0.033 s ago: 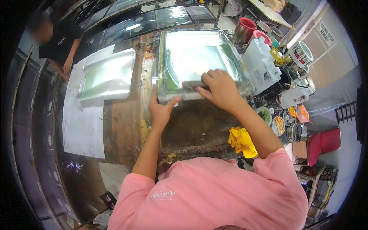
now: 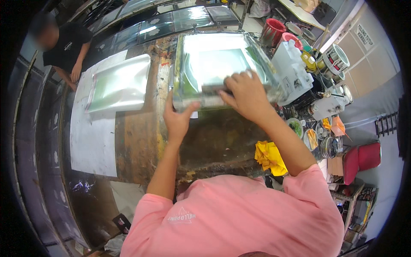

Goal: The person repeatedly applies green ink to a screen-printing frame using a squeegee, then lifts the frame to reveal a flower-shaped stencil on the surface below. The cycle of inking, pulling, and lifting continues throughout the clip.

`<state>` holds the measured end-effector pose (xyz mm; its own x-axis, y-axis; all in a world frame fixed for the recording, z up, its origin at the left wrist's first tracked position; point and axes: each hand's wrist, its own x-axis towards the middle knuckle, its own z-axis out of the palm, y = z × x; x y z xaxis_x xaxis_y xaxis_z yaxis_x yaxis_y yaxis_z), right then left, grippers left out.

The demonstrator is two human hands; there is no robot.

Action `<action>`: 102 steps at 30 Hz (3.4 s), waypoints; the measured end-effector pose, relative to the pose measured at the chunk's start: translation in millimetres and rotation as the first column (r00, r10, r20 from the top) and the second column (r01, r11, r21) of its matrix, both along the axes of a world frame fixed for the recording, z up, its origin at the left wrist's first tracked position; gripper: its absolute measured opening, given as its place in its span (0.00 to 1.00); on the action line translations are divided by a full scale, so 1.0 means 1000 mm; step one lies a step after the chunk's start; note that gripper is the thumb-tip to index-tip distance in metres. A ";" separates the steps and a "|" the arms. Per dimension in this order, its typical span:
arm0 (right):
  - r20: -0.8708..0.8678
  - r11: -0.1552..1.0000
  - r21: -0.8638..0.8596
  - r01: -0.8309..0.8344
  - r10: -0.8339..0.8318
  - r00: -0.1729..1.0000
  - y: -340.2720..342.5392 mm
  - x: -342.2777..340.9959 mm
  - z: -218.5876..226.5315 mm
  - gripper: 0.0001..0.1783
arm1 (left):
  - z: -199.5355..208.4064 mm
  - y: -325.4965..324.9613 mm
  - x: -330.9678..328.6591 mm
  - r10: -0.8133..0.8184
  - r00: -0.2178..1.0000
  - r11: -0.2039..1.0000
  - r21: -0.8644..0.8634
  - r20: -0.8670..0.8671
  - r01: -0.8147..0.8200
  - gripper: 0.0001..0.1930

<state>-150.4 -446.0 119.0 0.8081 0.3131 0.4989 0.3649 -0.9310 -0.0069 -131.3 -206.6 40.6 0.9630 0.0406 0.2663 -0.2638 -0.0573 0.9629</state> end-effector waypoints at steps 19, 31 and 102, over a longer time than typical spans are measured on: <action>0.194 0.999 0.047 -0.003 -0.006 0.981 -0.018 0.131 0.147 0.33 | -0.023 -0.025 0.010 0.042 0.990 0.467 0.873 0.137 -0.141 0.48; 0.226 0.995 0.102 0.004 -0.027 0.974 -0.016 0.119 0.145 0.29 | 0.026 0.118 0.071 0.405 0.893 0.714 0.544 0.194 -0.442 0.23; 0.154 0.992 0.085 0.095 -0.107 0.982 -0.018 0.142 0.159 0.34 | -0.063 -0.137 0.011 -0.547 0.831 0.348 0.931 0.103 0.113 0.61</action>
